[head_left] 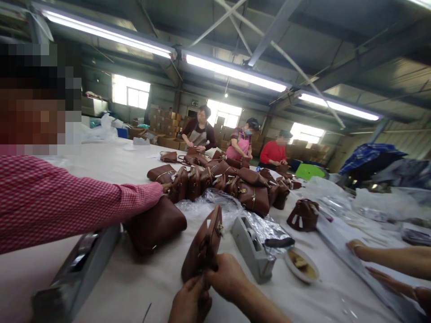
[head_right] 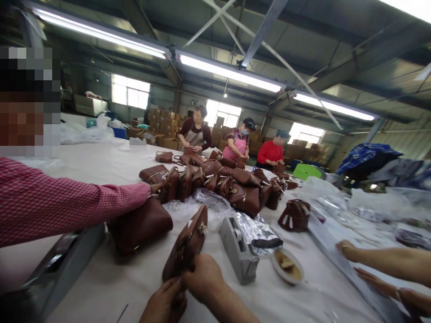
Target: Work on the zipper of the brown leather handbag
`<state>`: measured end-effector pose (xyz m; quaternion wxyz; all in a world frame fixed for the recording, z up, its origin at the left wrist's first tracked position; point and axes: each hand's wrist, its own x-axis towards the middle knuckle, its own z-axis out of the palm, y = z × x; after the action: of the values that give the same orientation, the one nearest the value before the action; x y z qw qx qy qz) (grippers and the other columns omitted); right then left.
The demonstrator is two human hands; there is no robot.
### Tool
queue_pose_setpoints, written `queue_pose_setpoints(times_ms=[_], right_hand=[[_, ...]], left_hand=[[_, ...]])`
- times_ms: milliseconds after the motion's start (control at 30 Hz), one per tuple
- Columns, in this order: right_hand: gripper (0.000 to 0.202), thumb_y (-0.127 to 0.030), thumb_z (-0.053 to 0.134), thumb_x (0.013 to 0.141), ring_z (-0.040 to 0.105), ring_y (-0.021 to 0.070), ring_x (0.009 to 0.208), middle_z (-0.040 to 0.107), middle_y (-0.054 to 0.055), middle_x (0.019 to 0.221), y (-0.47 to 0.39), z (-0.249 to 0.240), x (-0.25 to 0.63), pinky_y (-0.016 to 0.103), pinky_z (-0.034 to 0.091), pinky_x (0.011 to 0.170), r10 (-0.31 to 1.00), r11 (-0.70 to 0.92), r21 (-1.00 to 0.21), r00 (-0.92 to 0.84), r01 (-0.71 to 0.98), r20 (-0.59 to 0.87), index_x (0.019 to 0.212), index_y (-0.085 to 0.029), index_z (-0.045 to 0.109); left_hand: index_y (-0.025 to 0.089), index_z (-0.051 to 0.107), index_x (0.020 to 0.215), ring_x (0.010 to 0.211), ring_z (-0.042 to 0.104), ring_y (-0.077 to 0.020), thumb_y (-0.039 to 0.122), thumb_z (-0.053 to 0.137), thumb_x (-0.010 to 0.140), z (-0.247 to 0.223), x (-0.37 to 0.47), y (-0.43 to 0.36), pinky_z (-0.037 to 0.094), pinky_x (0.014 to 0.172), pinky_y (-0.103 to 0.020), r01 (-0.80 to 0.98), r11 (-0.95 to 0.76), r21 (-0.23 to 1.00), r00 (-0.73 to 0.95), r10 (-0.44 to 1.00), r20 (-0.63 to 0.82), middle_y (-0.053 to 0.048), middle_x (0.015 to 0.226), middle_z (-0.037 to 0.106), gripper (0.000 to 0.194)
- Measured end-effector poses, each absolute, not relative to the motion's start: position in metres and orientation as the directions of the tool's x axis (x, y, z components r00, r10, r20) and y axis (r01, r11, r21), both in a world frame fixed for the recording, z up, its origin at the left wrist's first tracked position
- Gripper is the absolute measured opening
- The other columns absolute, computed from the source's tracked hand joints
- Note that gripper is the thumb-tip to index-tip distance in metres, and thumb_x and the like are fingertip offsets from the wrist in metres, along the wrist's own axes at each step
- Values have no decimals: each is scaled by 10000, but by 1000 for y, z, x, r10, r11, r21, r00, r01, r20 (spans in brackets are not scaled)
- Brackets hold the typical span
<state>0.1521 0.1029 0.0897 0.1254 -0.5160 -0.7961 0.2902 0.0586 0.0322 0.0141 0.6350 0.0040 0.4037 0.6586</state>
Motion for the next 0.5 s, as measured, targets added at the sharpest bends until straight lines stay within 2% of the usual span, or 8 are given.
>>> queue_pose_setpoints(times_ms=[100, 300, 500], right_hand=[[174, -86, 520, 641, 484, 100, 514, 560, -22, 513, 104, 89, 160, 212, 282, 478, 857, 277, -714, -502, 643, -119, 554, -148, 658], [225, -43, 486, 610, 457, 78, 445, 507, -50, 441, 105, 85, 169, 187, 301, 453, 861, 182, -766, -477, 616, -179, 505, -147, 656], [240, -56, 492, 606, 515, 92, 464, 596, -26, 475, 105, 75, 166, 186, 357, 479, 874, 89, -834, -444, 545, -197, 514, -149, 693]], left_hand=[[119, 635, 717, 425, 492, -33, 202, 865, 595, 17, 56, 35, 435, 435, -146, -848, 168, 503, -169, 813, -558, 21, 585, 594, 273], [108, 634, 754, 416, 511, -40, 136, 772, 694, 21, 56, 36, 468, 423, -142, -858, 205, 471, -153, 774, -614, 7, 590, 612, 154], [93, 628, 771, 402, 518, -39, 109, 708, 767, 24, 54, 34, 466, 396, -142, -863, 237, 446, -124, 757, -642, 8, 590, 617, 82]])
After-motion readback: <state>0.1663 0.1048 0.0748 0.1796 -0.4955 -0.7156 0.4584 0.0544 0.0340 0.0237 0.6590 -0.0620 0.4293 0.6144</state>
